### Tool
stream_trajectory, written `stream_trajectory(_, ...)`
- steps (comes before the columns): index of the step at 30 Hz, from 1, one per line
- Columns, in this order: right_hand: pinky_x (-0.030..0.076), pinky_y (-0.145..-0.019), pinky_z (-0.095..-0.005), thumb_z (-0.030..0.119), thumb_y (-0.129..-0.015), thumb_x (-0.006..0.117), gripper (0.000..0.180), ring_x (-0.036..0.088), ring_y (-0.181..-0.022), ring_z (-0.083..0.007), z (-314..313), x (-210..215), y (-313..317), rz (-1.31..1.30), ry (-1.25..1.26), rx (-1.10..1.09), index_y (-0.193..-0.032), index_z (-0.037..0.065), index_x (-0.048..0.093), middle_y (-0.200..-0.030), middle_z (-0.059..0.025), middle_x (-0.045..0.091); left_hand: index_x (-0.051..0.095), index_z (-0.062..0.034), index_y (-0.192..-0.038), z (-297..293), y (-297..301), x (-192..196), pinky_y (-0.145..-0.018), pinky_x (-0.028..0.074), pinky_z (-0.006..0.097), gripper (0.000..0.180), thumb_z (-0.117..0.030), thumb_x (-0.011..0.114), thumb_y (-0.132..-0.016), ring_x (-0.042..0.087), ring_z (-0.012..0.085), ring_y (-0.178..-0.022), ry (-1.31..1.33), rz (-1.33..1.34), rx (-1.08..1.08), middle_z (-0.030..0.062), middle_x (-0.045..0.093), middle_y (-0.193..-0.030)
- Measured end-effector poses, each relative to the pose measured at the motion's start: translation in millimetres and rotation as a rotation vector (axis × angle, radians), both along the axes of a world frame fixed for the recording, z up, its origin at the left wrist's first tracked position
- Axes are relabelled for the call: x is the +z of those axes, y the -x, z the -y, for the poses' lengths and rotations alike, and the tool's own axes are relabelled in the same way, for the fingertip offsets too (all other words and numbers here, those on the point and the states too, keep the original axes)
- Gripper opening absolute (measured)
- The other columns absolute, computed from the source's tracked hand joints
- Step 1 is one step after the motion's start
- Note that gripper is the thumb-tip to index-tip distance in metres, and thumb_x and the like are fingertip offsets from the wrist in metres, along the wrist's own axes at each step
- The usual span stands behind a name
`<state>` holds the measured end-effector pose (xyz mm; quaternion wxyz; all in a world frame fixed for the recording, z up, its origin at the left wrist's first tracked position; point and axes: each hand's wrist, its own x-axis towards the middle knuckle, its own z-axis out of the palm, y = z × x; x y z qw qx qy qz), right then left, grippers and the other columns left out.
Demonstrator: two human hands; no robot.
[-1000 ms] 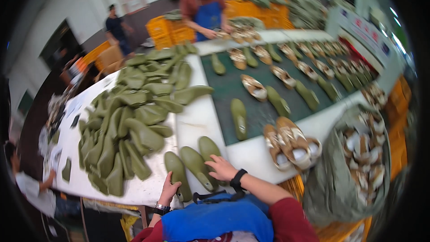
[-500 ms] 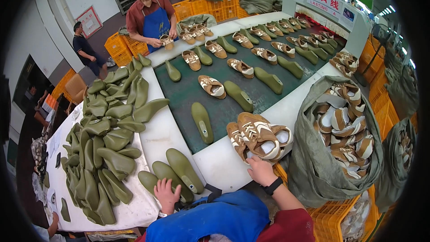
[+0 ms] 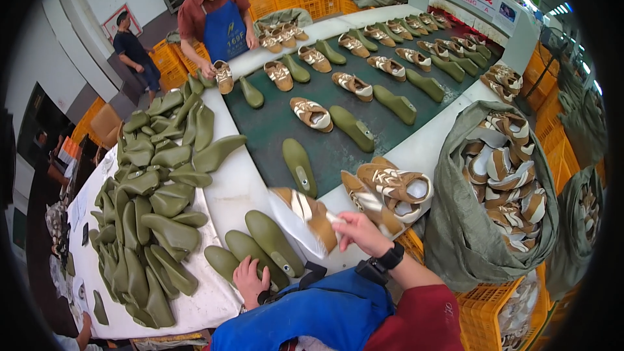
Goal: The recorder is assembling shoes by fitting shoe uppers onto green plastic shoe lasts at a workstation.
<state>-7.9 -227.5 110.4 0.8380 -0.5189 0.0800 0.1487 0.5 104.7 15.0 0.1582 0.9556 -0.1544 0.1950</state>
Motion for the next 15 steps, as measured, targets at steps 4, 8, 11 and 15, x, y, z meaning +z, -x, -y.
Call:
stream_trajectory(4,0.045,-0.047,-0.0246,0.027,-0.093,0.047,0.022,0.056,-0.051,-0.0123,-6,9,-29,-0.049,-0.471,-0.131,-0.102,0.009,0.055,-0.077,-0.0015,0.061,0.060,-0.0065,-0.098,2,-2,5,-0.089,0.037,0.042,0.032,-0.026,0.065,-0.073,0.052,0.0280,-0.105,0.013,-0.031,0.000,0.0117,0.057,-0.112)
stream_trajectory(8,0.044,-0.060,-0.0282,0.034,-0.093,0.041,0.032,0.052,-0.054,-0.0107,-2,1,-49,0.031,-0.618,-0.022,-0.107,0.008,0.055,-0.075,-0.0027,0.060,0.061,-0.0065,-0.098,2,-1,7,-0.089,0.037,0.042,0.032,-0.025,0.065,-0.073,0.051,0.0282,-0.106,0.033,-0.044,0.020,0.0120,0.057,-0.112)
stream_trajectory(11,0.046,-0.057,-0.0267,0.033,-0.093,0.042,0.033,0.054,-0.055,-0.0112,-8,13,-55,-0.057,-0.494,-0.164,-0.109,0.007,0.054,-0.082,-0.0045,0.061,0.061,-0.0062,-0.097,4,0,9,-0.090,0.037,0.042,0.032,-0.025,0.065,-0.073,0.051,0.0288,-0.106,0.032,-0.078,0.016,0.0123,0.057,-0.112)
stream_trajectory(15,0.042,-0.045,-0.0231,0.020,-0.091,0.050,0.021,0.053,-0.049,-0.0109,-2,68,-58,0.080,-0.327,-0.111,-0.105,0.005,0.053,-0.084,-0.0038,0.062,0.061,-0.0059,-0.097,1,2,8,-0.090,0.037,0.043,0.031,-0.025,0.065,-0.072,0.051,0.0297,-0.106,0.047,-0.094,0.024,0.0123,0.057,-0.112)
